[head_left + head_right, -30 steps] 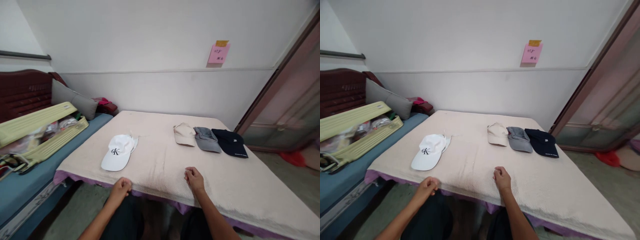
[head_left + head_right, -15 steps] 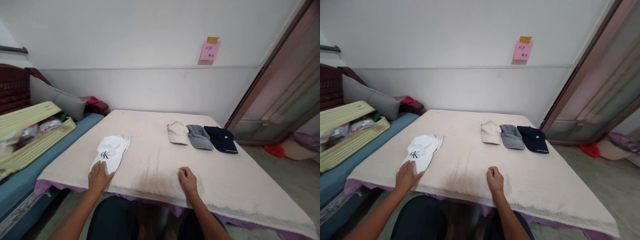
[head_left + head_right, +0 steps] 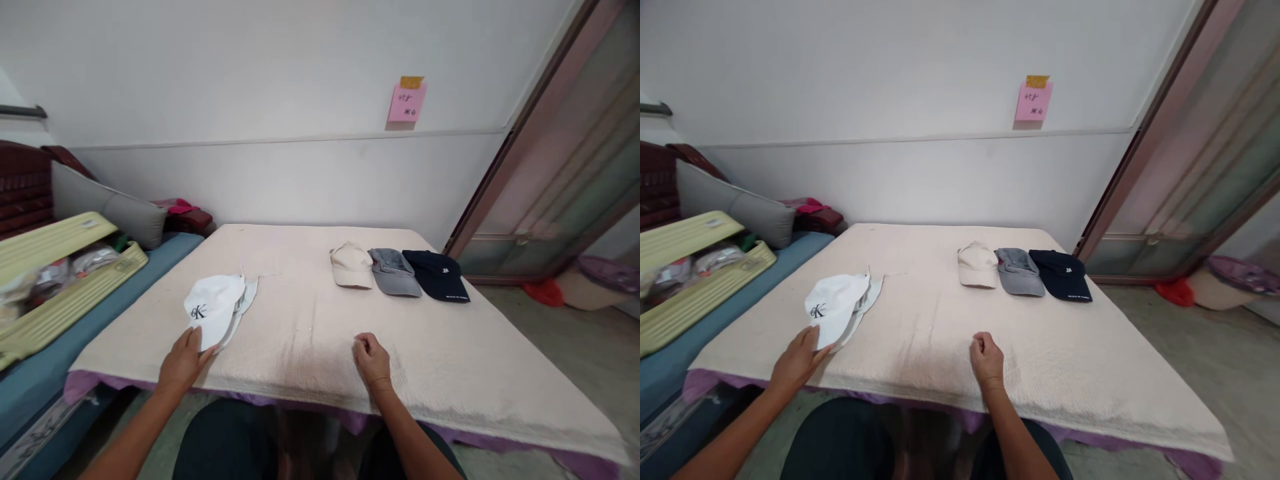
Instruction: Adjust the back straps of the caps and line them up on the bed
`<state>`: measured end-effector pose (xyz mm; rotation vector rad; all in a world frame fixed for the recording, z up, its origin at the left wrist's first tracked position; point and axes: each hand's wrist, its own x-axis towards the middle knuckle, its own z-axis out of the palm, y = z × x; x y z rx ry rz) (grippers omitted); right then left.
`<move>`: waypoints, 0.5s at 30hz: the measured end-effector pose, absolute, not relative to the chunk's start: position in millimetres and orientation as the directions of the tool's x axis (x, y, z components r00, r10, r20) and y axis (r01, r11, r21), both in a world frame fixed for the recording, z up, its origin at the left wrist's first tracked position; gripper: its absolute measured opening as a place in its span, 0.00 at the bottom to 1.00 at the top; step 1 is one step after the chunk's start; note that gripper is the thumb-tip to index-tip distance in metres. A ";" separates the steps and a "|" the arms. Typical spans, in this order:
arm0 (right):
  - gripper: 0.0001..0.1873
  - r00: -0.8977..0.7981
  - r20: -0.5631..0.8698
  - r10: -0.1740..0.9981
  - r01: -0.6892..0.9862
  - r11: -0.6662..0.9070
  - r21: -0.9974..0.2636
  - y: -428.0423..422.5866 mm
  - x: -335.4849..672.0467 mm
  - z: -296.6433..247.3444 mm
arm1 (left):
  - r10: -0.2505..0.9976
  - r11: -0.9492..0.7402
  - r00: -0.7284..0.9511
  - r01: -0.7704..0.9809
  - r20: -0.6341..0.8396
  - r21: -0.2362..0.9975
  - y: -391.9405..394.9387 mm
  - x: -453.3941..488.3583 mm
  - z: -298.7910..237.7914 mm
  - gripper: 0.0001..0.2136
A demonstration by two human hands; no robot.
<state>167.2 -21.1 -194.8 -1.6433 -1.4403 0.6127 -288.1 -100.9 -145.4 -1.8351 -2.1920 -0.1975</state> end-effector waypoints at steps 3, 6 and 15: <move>0.10 0.221 0.169 0.961 0.560 0.017 -0.828 -22.1 166.4 -192.9 | 0.940 0.204 -0.169 0.975 0.298 -0.092 -99.4 -293.8 -141.7 0.27; 0.09 0.228 0.175 0.958 0.572 0.014 -0.820 -23.4 165.7 -191.3 | 0.940 0.241 -0.207 0.966 0.271 -0.096 -96.3 -297.7 -138.7 0.25; 0.09 0.230 0.198 0.953 0.580 0.029 -0.814 -22.5 165.6 -191.8 | 0.940 0.284 -0.263 0.956 0.215 -0.072 -96.2 -307.0 -141.1 0.24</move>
